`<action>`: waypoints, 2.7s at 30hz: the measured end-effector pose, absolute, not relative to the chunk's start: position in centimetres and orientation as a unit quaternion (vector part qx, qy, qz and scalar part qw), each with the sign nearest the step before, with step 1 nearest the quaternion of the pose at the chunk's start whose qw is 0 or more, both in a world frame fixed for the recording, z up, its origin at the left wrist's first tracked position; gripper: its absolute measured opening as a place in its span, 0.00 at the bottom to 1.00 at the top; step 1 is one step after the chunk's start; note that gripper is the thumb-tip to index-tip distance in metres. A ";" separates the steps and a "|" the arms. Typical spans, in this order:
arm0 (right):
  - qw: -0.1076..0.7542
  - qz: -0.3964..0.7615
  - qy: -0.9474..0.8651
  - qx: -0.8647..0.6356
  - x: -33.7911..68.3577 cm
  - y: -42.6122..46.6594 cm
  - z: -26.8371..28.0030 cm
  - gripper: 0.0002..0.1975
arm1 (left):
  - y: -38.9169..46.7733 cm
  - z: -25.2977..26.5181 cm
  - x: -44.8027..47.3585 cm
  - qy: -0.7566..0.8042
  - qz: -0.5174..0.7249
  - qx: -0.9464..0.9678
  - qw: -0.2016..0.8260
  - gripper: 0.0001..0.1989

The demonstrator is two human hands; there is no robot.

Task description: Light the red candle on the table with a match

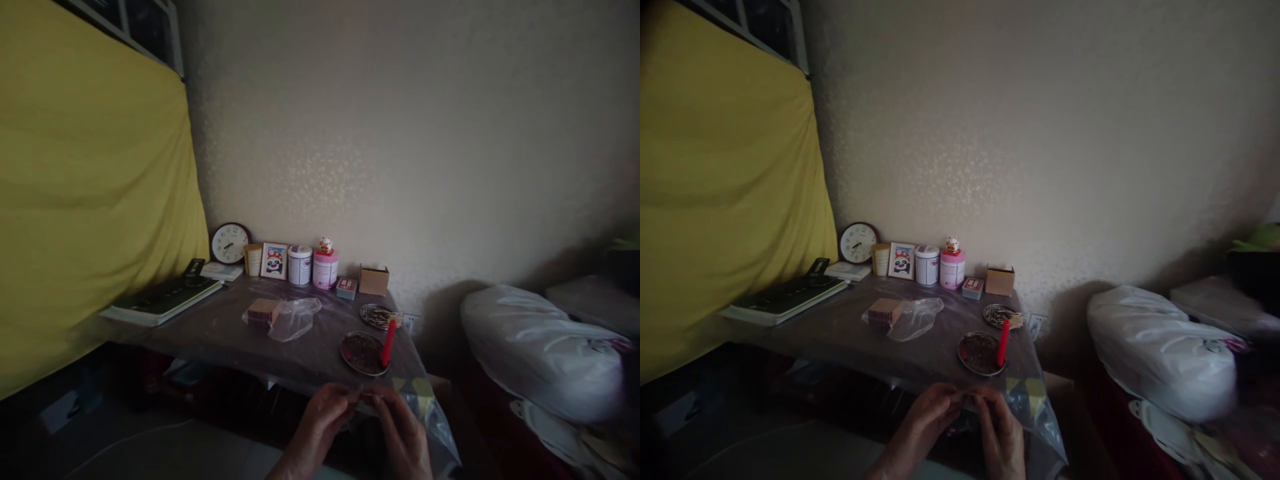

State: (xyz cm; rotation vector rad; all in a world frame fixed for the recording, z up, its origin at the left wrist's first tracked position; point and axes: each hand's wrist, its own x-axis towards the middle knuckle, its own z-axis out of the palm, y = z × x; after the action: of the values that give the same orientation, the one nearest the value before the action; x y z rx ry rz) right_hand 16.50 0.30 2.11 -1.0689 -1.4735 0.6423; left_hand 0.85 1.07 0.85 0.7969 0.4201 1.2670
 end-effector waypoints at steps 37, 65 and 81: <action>0.550 0.106 -0.721 -0.407 16.3 2.1 0.9 0.10 | 1.9 1.0 0.8 0.268 0.609 0.392 0.635 0.14; 0.558 0.072 -0.744 -0.360 15.1 3.2 2.3 0.10 | 2.9 1.3 0.6 0.192 0.626 0.334 0.679 0.07; 0.565 0.028 -0.743 -0.356 15.9 0.6 4.3 0.09 | 0.1 4.5 1.4 0.183 0.625 0.348 0.674 0.07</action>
State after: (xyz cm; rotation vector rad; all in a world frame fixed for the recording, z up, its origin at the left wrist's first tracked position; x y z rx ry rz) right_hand 15.95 0.58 4.28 -0.8373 -1.7484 0.0663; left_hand 1.40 0.10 4.46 0.7836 0.4118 1.4063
